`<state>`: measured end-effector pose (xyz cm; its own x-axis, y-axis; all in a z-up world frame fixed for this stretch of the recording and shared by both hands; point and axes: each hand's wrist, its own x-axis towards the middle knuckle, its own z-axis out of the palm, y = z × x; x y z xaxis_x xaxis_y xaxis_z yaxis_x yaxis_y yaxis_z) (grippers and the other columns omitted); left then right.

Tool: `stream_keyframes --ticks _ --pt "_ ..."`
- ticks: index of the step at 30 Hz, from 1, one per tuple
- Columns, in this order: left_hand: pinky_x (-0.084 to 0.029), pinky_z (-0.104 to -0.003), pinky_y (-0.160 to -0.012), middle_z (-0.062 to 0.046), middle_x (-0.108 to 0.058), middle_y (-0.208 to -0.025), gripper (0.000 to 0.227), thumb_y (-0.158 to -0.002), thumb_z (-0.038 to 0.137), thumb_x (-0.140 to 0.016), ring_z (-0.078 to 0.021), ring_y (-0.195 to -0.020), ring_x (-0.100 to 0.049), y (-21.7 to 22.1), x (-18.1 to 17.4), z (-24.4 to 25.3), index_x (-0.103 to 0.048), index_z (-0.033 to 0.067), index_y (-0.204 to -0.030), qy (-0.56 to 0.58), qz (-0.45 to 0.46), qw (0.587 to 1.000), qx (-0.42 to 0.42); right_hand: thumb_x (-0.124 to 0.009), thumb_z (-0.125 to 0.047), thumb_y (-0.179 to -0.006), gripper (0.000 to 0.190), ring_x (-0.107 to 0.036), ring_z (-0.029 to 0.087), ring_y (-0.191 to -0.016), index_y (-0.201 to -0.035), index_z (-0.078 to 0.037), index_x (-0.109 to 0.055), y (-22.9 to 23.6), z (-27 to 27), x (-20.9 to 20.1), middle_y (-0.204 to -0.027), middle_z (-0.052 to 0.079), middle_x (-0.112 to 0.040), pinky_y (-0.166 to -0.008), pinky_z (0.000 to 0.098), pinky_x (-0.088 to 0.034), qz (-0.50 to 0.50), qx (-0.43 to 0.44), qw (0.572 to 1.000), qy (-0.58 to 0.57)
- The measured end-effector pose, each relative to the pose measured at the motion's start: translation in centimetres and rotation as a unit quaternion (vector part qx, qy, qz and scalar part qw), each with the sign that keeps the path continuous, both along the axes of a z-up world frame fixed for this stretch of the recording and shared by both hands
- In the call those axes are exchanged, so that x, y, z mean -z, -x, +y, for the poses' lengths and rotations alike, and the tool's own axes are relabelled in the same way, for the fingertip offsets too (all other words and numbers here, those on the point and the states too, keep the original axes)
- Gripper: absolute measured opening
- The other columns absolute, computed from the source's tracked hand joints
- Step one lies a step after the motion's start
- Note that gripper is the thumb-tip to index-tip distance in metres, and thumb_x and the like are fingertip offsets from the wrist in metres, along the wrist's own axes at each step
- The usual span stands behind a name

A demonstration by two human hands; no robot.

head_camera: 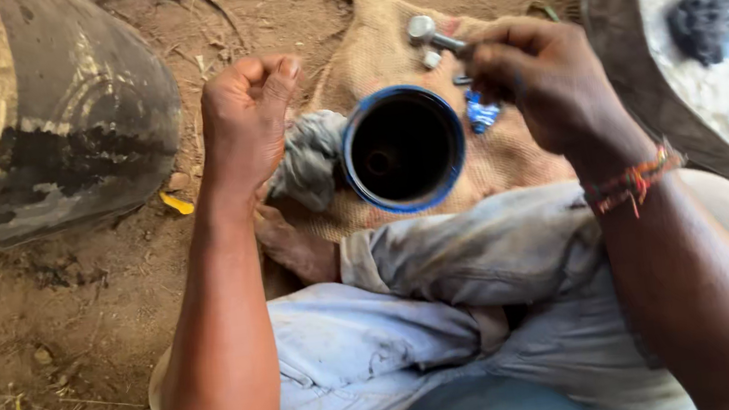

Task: The person cleans and reassembles a cylindrical mechanical component by wiping the internal and external surfaces with a cloth, applying a blue sealant from a tube, and fitting internal seals and rings by hand.

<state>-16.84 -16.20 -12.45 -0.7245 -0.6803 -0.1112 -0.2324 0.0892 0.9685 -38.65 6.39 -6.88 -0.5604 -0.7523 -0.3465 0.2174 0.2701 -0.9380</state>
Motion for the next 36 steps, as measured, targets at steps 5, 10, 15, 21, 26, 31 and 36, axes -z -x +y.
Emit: stream_keyframes --ticks 5,10,15,21,26,31,36 --pt "-0.055 -0.026 -0.079 -0.009 -0.077 -0.108 0.015 -0.101 0.017 -0.071 -0.0086 -0.088 -0.066 2.9 -3.1 1.7 -0.075 0.0028 -0.098 -0.161 0.137 0.972 0.104 -0.067 -0.016 -0.098 0.024 -0.068 0.011 -0.078 -0.112 0.003 -0.073 0.1 0.4 3.2 -0.092 0.006 -0.074 -0.071 0.0255 -0.057 -0.096 -0.037 0.992 -0.077" --pt "-0.053 -0.020 -0.066 -0.003 -0.075 -0.088 0.018 -0.094 0.016 -0.074 -0.0042 -0.075 -0.063 3.7 -4.0 3.3 -0.077 0.0024 -0.105 -0.097 0.026 0.986 0.130 -0.070 -0.019 -0.097 0.024 -0.068 0.010 -0.079 -0.108 0.002 -0.074 -0.2 -0.7 3.6 -0.091 0.005 -0.074 -0.073 0.0259 -0.057 -0.150 -0.059 0.985 -0.054" --pt "-0.055 -0.019 -0.065 -0.002 -0.075 -0.084 0.015 -0.092 0.015 -0.075 -0.0039 -0.074 -0.065 4.2 -4.7 3.4 -0.077 0.0008 -0.098 -0.106 -0.008 0.988 0.111 -0.074 -0.015 -0.094 0.020 -0.065 0.010 -0.075 -0.102 0.002 -0.076 -0.2 -0.9 3.6 -0.086 0.003 -0.073 -0.069 0.0254 -0.054 -0.130 -0.056 0.989 -0.046" --pt "-0.055 -0.025 -0.066 -0.003 -0.076 -0.081 0.017 -0.089 0.017 -0.074 -0.0081 -0.074 -0.068 4.3 -5.0 3.6 -0.078 0.0015 -0.095 -0.057 -0.051 0.990 0.115 -0.077 -0.015 -0.089 0.016 -0.066 0.007 -0.072 -0.092 0.001 -0.078 -0.3 -1.2 2.7 -0.081 0.002 -0.074 -0.065 0.0236 -0.056 -0.052 -0.082 0.992 -0.080" --pt "-0.056 -0.026 -0.067 -0.005 -0.078 -0.081 0.019 -0.085 0.018 -0.075 -0.0102 -0.074 -0.070 4.3 -5.7 3.5 -0.079 0.0028 -0.095 -0.059 -0.061 0.991 0.106 -0.080 -0.013 -0.086 0.015 -0.062 0.007 -0.069 -0.089 0.002 -0.079 -0.6 -1.6 2.3 -0.076 0.001 -0.071 -0.061 0.0235 -0.051 -0.047 -0.066 0.994 -0.069" --pt "-0.058 -0.027 -0.067 -0.005 -0.079 -0.082 0.021 -0.083 0.022 -0.077 -0.0110 -0.074 -0.072 4.4 -6.1 3.7 -0.079 0.0049 -0.095 -0.064 -0.058 0.991 0.107 -0.080 -0.012 -0.086 0.015 -0.061 0.007 -0.068 -0.088 0.002 -0.077 -0.8 -1.4 2.8 -0.075 0.001 -0.070 -0.060 0.0231 -0.049 -0.054 -0.060 0.995 -0.063" --pt "-0.057 -0.032 -0.065 -0.007 -0.074 -0.078 0.021 -0.080 0.025 -0.081 -0.0161 -0.071 -0.071 4.6 -7.1 4.1 -0.081 0.0067 -0.091 0.033 -0.087 0.990 0.108 -0.079 -0.011 -0.086 0.013 -0.061 0.007 -0.069 -0.089 0.001 -0.075 -1.0 -1.4 3.1 -0.079 0.002 -0.071 -0.061 0.0229 -0.049 -0.074 -0.064 0.994 -0.048"
